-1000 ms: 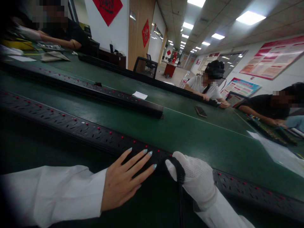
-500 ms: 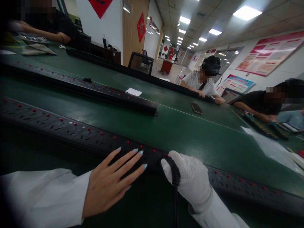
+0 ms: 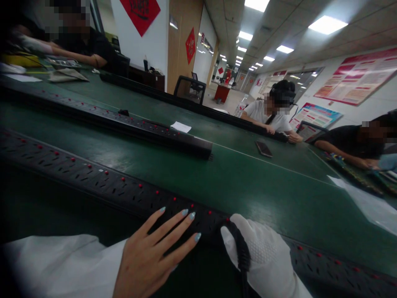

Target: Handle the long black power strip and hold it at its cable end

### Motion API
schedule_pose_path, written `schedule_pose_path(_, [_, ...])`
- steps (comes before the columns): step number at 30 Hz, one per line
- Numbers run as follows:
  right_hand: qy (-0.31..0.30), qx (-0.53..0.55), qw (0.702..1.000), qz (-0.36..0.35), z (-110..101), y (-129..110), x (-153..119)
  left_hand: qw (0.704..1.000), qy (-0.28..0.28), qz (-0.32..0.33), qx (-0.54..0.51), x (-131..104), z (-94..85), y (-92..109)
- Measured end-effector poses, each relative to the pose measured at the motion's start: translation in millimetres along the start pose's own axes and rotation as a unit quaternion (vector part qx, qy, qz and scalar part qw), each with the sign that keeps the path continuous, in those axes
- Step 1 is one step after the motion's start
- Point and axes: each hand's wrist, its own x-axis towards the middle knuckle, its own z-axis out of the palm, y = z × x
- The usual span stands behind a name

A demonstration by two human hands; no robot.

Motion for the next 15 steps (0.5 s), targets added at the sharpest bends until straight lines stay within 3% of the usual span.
schedule_pose_path(4, [-0.005,-0.003,1.0,-0.001,0.6,-0.5,1.2,0.999,0.037,0.001,0.001,0.3,4.8,-0.1])
schedule_pose_path(15, [-0.008,0.012,1.0,0.005,0.8,0.1,-1.1,0.999,-0.036,0.012,-0.003,-1.0,-1.8,-1.9])
